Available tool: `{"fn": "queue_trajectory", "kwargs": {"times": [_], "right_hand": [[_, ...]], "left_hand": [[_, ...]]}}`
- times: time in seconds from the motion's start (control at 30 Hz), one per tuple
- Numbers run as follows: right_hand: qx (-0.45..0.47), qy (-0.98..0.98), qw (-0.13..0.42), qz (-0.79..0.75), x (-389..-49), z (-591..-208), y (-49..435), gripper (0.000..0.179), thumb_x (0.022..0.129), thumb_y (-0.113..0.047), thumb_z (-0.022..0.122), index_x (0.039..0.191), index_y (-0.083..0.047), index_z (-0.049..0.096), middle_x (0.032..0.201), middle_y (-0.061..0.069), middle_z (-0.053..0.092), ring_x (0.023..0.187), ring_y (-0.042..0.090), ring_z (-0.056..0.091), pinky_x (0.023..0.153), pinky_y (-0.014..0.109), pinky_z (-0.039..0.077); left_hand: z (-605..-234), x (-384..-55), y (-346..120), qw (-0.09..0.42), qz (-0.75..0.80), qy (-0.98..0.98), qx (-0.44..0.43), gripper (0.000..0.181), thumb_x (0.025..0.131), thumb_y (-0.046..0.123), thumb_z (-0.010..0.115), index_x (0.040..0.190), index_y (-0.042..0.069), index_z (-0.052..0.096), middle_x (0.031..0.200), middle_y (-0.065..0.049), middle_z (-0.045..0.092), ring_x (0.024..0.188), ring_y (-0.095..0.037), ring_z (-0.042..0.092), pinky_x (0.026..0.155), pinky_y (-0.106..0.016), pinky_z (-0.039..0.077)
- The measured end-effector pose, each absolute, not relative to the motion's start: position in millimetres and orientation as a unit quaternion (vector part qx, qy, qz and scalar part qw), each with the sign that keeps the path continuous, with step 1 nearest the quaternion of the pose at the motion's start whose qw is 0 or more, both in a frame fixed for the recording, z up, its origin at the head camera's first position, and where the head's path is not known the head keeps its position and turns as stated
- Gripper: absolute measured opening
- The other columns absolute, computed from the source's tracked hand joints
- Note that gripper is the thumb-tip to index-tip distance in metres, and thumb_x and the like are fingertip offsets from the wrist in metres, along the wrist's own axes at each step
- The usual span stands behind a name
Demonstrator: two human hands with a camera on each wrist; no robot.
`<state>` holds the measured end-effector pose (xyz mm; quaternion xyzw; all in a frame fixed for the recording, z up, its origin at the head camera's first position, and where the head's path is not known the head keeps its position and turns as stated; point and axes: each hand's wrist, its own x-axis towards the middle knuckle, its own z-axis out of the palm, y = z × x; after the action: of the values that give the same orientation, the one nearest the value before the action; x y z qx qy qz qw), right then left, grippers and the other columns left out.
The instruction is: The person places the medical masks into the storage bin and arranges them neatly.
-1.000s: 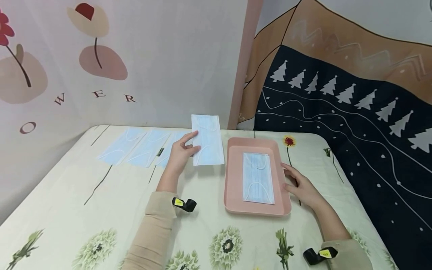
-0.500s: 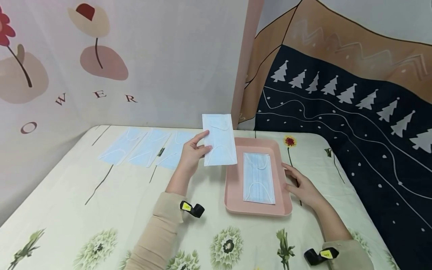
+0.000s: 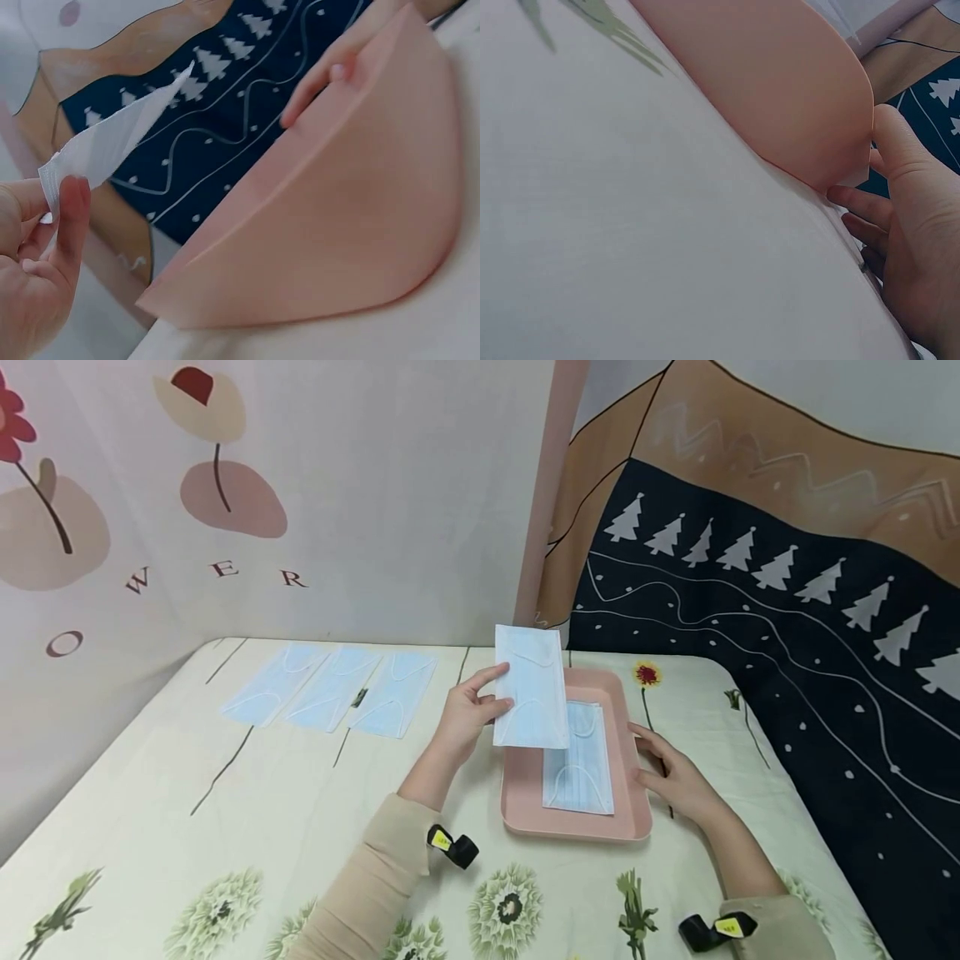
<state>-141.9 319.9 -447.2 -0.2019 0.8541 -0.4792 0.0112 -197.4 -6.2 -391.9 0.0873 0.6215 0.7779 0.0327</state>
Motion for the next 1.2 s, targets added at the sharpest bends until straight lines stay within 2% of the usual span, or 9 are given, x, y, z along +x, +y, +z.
{"fn": "queue_trajectory", "kwargs": {"times": [0.17, 0.27, 0.4, 0.5, 0.57, 0.67, 0.77, 0.9, 1.2], "right_hand": [[-0.203, 0.854, 0.009, -0.479, -141.5, -446.9, 320.1, 0.064, 0.094, -0.004, 0.059, 0.149, -0.004, 0.028, 0.131, 0.031, 0.045, 0.115, -0.012, 0.036, 0.093, 0.004, 0.028], [-0.207, 0.852, 0.008, -0.481, -141.5, -447.0, 320.5, 0.064, 0.094, -0.003, 0.059, 0.149, -0.003, 0.028, 0.131, 0.031, 0.045, 0.116, -0.012, 0.037, 0.093, 0.004, 0.028], [-0.21, 0.85, 0.007, -0.484, -141.8, -446.8, 321.0, 0.064, 0.094, -0.002, 0.059, 0.149, -0.003, 0.028, 0.131, 0.031, 0.044, 0.116, -0.012, 0.037, 0.094, 0.004, 0.029], [-0.211, 0.848, 0.008, -0.486, -142.2, -446.8, 321.2, 0.064, 0.094, -0.001, 0.059, 0.149, -0.003, 0.028, 0.13, 0.032, 0.044, 0.116, -0.012, 0.037, 0.094, 0.005, 0.029], [-0.212, 0.848, 0.008, -0.486, -142.4, -446.7, 321.2, 0.064, 0.094, -0.001, 0.059, 0.149, -0.002, 0.028, 0.13, 0.031, 0.044, 0.116, -0.012, 0.038, 0.093, 0.005, 0.03], [-0.215, 0.846, 0.008, -0.488, -142.6, -446.6, 320.8, 0.063, 0.093, 0.0, 0.058, 0.149, -0.002, 0.028, 0.13, 0.031, 0.045, 0.115, -0.011, 0.039, 0.093, 0.005, 0.03], [-0.217, 0.844, 0.008, -0.49, -142.7, -446.6, 320.5, 0.063, 0.093, 0.001, 0.058, 0.149, -0.001, 0.028, 0.13, 0.031, 0.044, 0.115, -0.011, 0.039, 0.094, 0.005, 0.03], [-0.217, 0.844, 0.01, -0.491, -142.5, -446.6, 320.0, 0.063, 0.094, 0.0, 0.058, 0.149, -0.001, 0.027, 0.131, 0.031, 0.043, 0.116, -0.011, 0.038, 0.094, 0.005, 0.03], [-0.223, 0.841, 0.007, -0.494, -143.7, -447.6, 321.6, 0.064, 0.093, 0.003, 0.057, 0.149, -0.002, 0.027, 0.13, 0.032, 0.044, 0.116, -0.01, 0.04, 0.094, 0.006, 0.03]], "left_hand": [[-393.2, -190.9, 7.7, 0.053, 0.776, 0.622, 0.084, 0.054, 0.082, -0.013, 0.065, 0.131, 0.009, 0.06, 0.138, -0.001, 0.049, 0.088, -0.021, 0.067, 0.074, -0.033, 0.056], [-394.7, -186.4, 16.5, 0.061, 0.772, 0.627, 0.083, 0.053, 0.082, -0.013, 0.065, 0.13, 0.009, 0.061, 0.137, 0.0, 0.05, 0.087, -0.022, 0.067, 0.073, -0.033, 0.056], [-397.9, -180.4, 27.9, 0.072, 0.765, 0.635, 0.08, 0.053, 0.082, -0.012, 0.065, 0.13, 0.011, 0.062, 0.12, -0.005, 0.06, 0.079, -0.019, 0.068, 0.069, -0.031, 0.056], [-398.9, -175.4, 34.3, 0.082, 0.756, 0.646, 0.074, 0.052, 0.083, -0.011, 0.065, 0.129, 0.012, 0.062, 0.097, -0.01, 0.068, 0.072, -0.016, 0.067, 0.066, -0.029, 0.056], [-400.2, -173.3, 38.3, 0.085, 0.751, 0.65, 0.071, 0.052, 0.082, -0.011, 0.066, 0.128, 0.013, 0.063, 0.084, -0.013, 0.069, 0.067, -0.013, 0.065, 0.063, -0.025, 0.055], [-403.7, -171.4, 43.8, 0.084, 0.746, 0.657, 0.075, 0.052, 0.081, -0.011, 0.066, 0.127, 0.012, 0.064, 0.078, -0.013, 0.068, 0.059, -0.01, 0.06, 0.058, -0.022, 0.052], [-407.4, -169.9, 48.4, 0.083, 0.739, 0.663, 0.086, 0.052, 0.081, -0.011, 0.066, 0.127, 0.011, 0.063, 0.103, -0.006, 0.066, 0.054, -0.007, 0.055, 0.055, -0.019, 0.048], [-411.8, -167.6, 53.5, 0.083, 0.723, 0.679, 0.097, 0.051, 0.081, -0.01, 0.066, 0.128, 0.01, 0.063, 0.131, 0.002, 0.051, 0.049, -0.005, 0.048, 0.052, -0.018, 0.044], [-414.0, -165.6, 61.0, 0.07, 0.678, 0.727, 0.085, 0.05, 0.08, -0.01, 0.068, 0.126, 0.009, 0.064, 0.13, 0.001, 0.054, 0.044, -0.006, 0.043, 0.049, -0.017, 0.043]]}}
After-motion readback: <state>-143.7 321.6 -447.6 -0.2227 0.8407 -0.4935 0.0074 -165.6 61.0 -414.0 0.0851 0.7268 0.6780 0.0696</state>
